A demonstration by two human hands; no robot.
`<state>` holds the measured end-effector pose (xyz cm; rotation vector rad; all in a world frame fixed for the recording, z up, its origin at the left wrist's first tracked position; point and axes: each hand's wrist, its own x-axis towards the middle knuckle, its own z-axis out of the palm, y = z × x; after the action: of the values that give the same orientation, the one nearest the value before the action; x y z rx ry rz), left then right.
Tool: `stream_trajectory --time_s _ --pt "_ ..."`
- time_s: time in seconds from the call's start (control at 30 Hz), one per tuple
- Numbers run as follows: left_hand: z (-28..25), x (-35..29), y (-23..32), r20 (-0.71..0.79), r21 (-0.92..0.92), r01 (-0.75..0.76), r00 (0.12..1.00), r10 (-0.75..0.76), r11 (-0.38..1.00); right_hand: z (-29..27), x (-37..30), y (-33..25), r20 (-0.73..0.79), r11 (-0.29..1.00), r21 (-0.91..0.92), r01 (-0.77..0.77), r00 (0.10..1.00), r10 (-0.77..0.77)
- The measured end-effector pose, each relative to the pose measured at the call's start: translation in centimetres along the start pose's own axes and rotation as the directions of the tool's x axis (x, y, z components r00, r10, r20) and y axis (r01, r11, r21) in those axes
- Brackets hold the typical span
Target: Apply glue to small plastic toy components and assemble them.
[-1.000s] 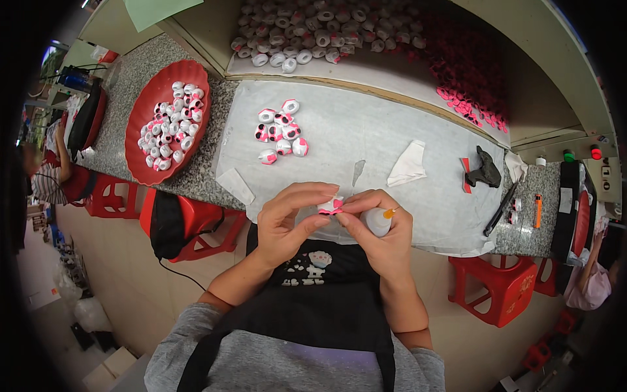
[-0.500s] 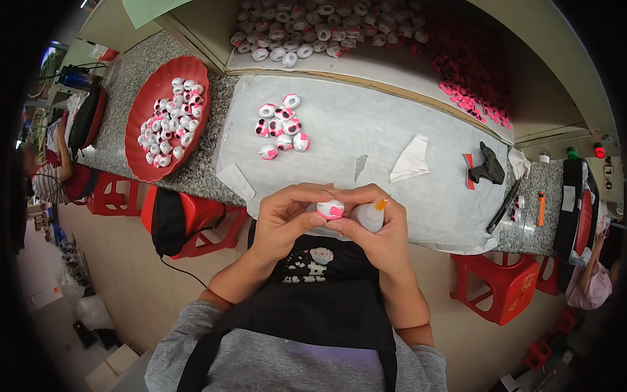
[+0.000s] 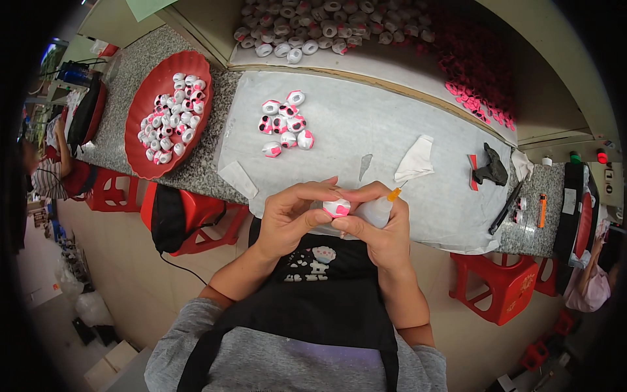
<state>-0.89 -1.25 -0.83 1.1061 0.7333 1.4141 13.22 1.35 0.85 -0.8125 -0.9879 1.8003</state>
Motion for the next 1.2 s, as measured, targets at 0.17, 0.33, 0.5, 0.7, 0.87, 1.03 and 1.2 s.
stream_trajectory --time_s 0.17,0.33,0.5,0.7,0.87,1.03,1.2 --pt "-0.1 -0.1 0.0 0.007 0.032 -0.038 0.999 0.037 0.999 0.5 0.0 -0.3 0.011 0.999 -0.039 0.012 1.000 -0.012" --pt "0.4 -0.5 0.1 -0.073 0.021 -0.005 0.997 0.006 1.000 0.6 -0.2 -0.2 0.013 0.994 -0.098 0.045 0.999 -0.044" --pt "0.7 -0.7 0.1 -0.118 -0.060 0.038 0.992 -0.045 0.997 0.7 -0.2 -0.2 -0.007 0.994 -0.099 0.040 0.999 -0.041" --pt "1.1 -0.9 -0.2 -0.166 -0.107 0.046 0.984 -0.064 0.993 0.9 -0.2 -0.1 -0.018 0.996 -0.081 0.040 0.999 -0.041" --pt "0.7 -0.9 -0.5 -0.131 0.035 -0.026 0.991 0.031 0.999 0.9 -0.1 0.0 -0.007 0.994 -0.091 0.054 0.998 -0.055" --pt "0.2 -0.3 0.2 -0.059 -0.121 0.072 0.995 -0.080 0.990 0.5 0.2 -0.4 0.002 1.000 -0.030 0.009 1.000 -0.009" --pt "-0.1 -0.6 0.0 0.059 -0.025 -0.081 0.995 0.082 0.996 0.3 -0.9 -1.0 0.128 0.998 0.035 -0.044 0.991 0.039"
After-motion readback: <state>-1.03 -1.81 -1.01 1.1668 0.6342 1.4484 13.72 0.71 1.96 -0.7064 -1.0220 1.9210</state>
